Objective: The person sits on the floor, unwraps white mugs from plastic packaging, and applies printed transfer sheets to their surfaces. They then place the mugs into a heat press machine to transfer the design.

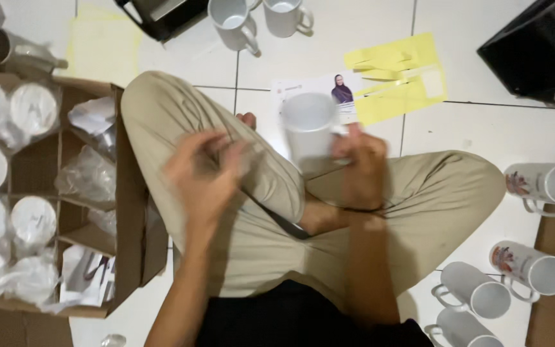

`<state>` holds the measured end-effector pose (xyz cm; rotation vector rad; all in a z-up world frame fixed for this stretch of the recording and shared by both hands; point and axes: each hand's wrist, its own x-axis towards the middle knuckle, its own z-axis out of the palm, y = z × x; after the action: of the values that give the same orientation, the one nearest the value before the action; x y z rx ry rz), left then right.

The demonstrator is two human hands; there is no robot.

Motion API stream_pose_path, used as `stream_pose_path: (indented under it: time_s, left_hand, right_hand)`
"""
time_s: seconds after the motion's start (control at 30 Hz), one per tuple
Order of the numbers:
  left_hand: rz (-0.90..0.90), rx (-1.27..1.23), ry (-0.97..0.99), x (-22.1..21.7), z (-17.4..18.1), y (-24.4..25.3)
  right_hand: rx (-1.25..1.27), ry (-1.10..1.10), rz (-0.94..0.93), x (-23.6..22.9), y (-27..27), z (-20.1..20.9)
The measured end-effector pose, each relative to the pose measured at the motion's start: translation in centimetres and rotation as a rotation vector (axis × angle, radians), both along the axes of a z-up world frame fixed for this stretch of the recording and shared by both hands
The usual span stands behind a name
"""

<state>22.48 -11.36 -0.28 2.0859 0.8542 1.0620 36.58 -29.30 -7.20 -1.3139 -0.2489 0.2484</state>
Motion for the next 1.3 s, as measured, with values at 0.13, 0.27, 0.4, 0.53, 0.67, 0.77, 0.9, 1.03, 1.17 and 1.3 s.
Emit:
stream_pose_path:
  time_s: [0.13,0.27,0.4,0.53,0.67,0.77,0.9,1.03,1.17,1.3]
  left_hand:
    - [-0.541,-0.11,0.241,13.7,-8.4,-0.2]
    - [-0.653,0.183,0.782,19.6,-16.2,0.7]
    - [-0.677,0.087,0.894,19.3,-12.1,0.8]
    - [-0.712,0.104,0.97,19.7,-11.9,1.1]
    - [-0.744,-0.008,0.906,19.2,-10.9,1.0]
    - [-0.706,-0.018,0.829,19.4,-11.8,0.8]
    - [-0.703,-0.013,0.868,18.8,-11.0,0.9]
    - [-0.753,-0.237,0.715,18.5,-13.7,1.7]
    - [-0.76,-0.482,0.472,16.2,-10.8,0.9]
    - [-0.851,-0.64,0.296,15.3,-9.6,-0.2]
  right_hand:
    - [-0.075,-0.043,-0.201,5.3,-5.3,-4.7]
    - [0.089,0.062,-0.424,8.0,-7.2,-10.7]
    - [0.041,0.145,-0.48,7.7,-6.5,-9.7]
    - [-0.046,0.13,-0.459,7.9,-5.0,-8.2]
    - [-0.095,0.133,-0.439,7.8,-4.6,-9.2]
    - [-0.124,0.142,-0.432,7.6,-4.3,-8.5]
    - [-0.143,0.141,-0.461,7.2,-4.1,-6.5]
    - [-0.356,-0.097,-0.457,7.0,-5.1,-6.3]
    - [-0.352,-0.586,-0.35,6.8,-5.0,-4.7]
    - [-0.257,-0.63,-0.316,6.0,-3.5,-4.9]
